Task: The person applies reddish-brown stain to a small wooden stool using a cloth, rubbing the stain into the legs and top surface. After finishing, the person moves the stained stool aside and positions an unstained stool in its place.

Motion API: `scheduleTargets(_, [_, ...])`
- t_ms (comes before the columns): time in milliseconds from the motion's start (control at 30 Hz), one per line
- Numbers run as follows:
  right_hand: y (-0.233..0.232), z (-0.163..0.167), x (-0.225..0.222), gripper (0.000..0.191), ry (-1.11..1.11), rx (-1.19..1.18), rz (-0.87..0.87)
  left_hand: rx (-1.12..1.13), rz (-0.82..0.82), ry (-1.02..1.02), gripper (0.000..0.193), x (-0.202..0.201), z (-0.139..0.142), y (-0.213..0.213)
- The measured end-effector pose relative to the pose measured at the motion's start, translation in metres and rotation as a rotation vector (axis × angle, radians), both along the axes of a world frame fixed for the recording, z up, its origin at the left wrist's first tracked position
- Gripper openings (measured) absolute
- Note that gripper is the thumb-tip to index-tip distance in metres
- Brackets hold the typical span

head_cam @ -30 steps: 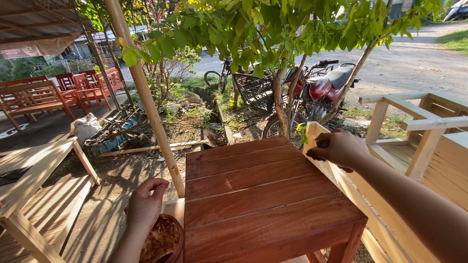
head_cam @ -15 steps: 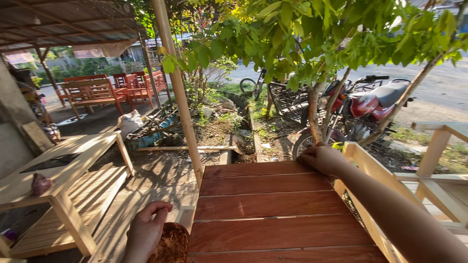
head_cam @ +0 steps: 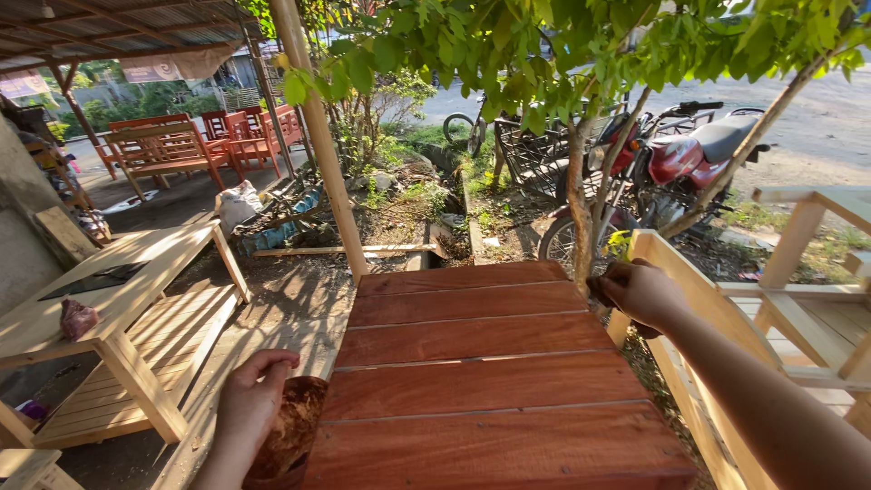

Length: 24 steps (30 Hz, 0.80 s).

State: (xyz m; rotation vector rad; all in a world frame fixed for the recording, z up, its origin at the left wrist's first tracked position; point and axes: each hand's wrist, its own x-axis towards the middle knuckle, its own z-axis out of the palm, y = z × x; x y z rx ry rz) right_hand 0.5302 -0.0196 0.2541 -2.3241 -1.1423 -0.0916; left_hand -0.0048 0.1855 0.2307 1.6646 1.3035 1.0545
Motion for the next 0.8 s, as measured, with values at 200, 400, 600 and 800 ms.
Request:
scheduleTargets(200, [-0.021, -0.011, 0.016, 0.025, 1.095, 0.978, 0.259, 0.05, -0.079, -0.197, 0.021, 0.003, -0.014, 0.002])
scheduleTargets(400, [-0.032, -0.027, -0.04, 0.022, 1.257, 1.069, 0.224, 0.18, -0.074, -0.162, 0.019, 0.01, -0.014, -0.011])
scheduleTargets(600, [-0.08, -0.039, -0.076, 0.025, 1.174, 0.876, 0.197, 0.138, -0.051, -0.211, 0.018, 0.0, -0.009, -0.017])
scheduleTargets(800, [-0.124, -0.053, -0.096, 0.026, 1.151, 0.805, 0.201, 0.167, -0.13, -0.331, 0.017, -0.015, -0.012, -0.019])
